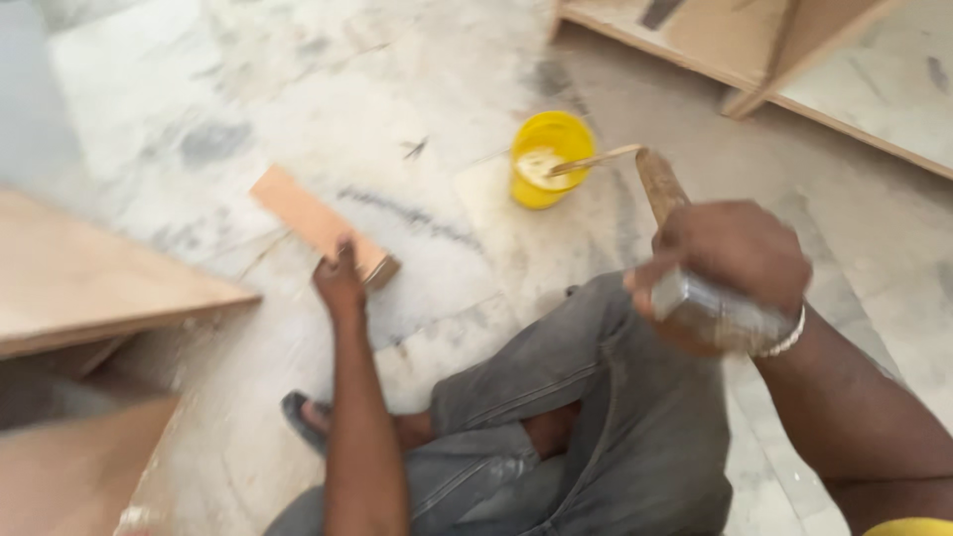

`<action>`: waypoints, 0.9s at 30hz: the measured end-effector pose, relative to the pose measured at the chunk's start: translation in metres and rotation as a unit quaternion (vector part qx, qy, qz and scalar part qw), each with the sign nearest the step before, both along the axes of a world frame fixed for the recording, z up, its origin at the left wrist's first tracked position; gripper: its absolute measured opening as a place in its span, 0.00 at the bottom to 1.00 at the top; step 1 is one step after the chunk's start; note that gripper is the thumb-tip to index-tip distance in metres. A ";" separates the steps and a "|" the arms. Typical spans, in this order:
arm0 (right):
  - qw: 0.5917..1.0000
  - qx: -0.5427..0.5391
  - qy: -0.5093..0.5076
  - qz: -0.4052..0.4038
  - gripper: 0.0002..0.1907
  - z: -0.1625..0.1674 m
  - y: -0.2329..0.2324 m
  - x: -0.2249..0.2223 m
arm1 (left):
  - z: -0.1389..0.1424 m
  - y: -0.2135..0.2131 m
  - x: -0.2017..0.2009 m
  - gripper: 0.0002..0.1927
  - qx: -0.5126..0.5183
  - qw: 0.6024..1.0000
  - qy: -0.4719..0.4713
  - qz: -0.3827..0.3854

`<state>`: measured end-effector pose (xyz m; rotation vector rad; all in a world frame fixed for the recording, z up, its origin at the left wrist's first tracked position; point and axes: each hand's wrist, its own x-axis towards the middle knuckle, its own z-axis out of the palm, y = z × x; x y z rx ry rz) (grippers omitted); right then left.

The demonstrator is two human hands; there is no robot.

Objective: The person assembles wooden pieces by applying adhesive with a brush from a bucket and using a hammer to join parts together.

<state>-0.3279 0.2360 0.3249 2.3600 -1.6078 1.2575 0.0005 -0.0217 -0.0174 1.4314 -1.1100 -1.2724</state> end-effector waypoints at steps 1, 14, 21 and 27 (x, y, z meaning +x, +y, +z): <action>0.998 -0.005 -0.009 0.060 0.06 -0.002 0.013 -0.014 | 0.000 0.001 0.001 0.25 -0.004 1.000 -0.004 -0.001; 0.968 0.137 -0.092 -0.190 0.16 0.070 0.144 -0.159 | 0.017 0.018 -0.006 0.29 0.006 1.000 -0.019 -0.013; 0.918 -0.203 -0.141 -0.311 0.13 -0.017 0.111 -0.231 | 0.029 0.029 -0.017 0.31 -0.027 0.994 -0.100 -0.022; 0.820 -0.196 -0.227 -0.487 0.11 -0.016 0.036 -0.321 | 0.049 0.037 -0.027 0.30 -0.046 0.988 -0.147 -0.028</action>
